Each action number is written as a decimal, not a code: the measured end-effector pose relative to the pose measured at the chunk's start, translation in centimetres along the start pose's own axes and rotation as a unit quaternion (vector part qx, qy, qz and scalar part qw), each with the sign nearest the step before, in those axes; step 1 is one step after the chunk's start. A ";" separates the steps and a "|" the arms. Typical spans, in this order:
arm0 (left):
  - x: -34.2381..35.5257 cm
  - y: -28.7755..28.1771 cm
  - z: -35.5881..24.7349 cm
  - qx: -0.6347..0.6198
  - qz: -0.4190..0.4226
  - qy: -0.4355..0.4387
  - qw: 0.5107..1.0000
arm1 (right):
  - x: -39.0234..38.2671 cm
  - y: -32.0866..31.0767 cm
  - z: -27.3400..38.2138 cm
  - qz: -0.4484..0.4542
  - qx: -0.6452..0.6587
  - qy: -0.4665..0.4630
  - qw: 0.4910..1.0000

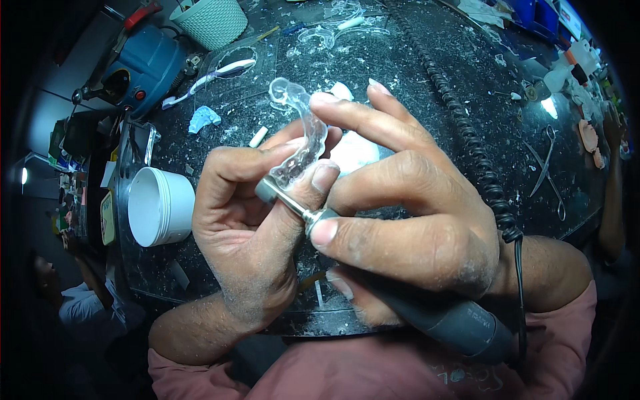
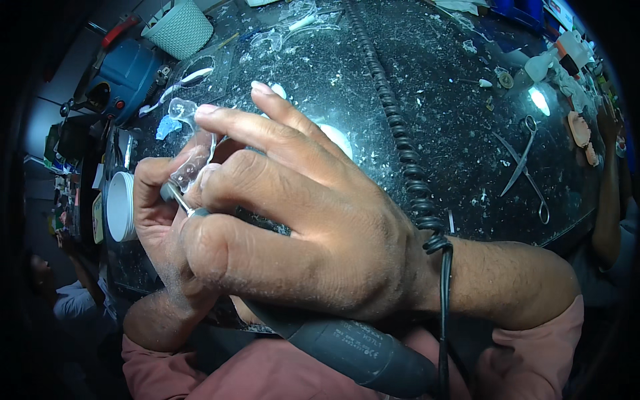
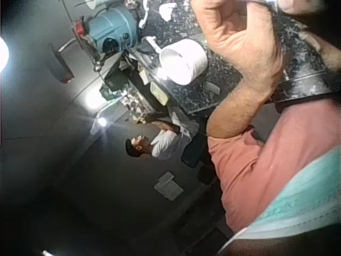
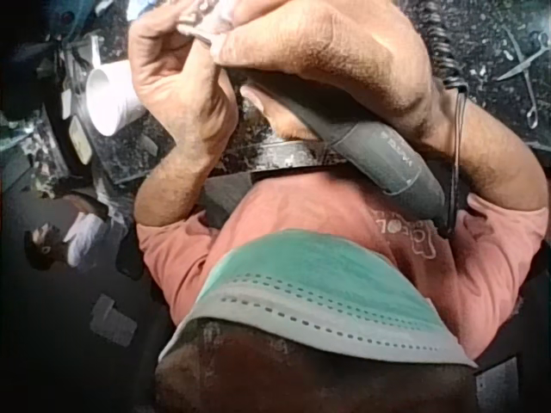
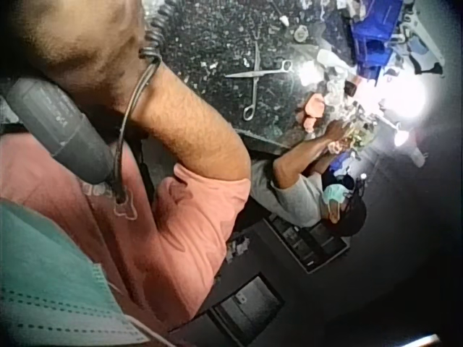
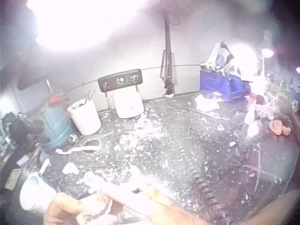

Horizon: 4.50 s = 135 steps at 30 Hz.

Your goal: The person trims and smooths the edges of a clear dental aligner using a rotary tool, rotating and repositioning the aligner by hand.

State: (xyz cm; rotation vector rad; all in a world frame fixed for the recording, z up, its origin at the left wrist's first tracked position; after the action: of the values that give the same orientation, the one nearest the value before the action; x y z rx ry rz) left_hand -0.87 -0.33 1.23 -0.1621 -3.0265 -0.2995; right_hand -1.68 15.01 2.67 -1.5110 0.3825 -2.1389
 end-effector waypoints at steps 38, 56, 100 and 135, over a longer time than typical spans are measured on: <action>-0.1 0.2 0.2 0.016 0.008 0.083 0.996 | -0.6 0.0 -0.3 -0.065 0.044 0.046 0.996; -0.1 0.5 0.1 -0.057 0.012 0.066 0.996 | -0.2 -0.4 -0.4 -0.064 0.034 0.012 0.997; 0.3 0.1 1.0 -0.050 0.009 -0.049 0.997 | 0.0 -2.1 -1.8 -0.076 0.043 0.019 0.996; 0.4 0.4 1.1 -0.148 0.044 -0.196 0.968 | -1.4 -0.3 -2.3 -0.141 0.160 0.156 0.965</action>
State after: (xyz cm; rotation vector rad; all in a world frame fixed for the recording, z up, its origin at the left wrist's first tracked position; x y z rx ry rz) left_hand -1.29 0.29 0.27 -0.4244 -3.3247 -0.7992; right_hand -3.49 15.94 0.90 -1.1026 -0.0841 -2.5235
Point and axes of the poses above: each hand's wrist, its own x-axis towards the middle knuckle, its own y-axis out of the palm, z = x × y, the point moved 2 cm from there along x, towards the middle knuckle, and after that the axes turned 14 degrees about -y, right-handed, at the moved point
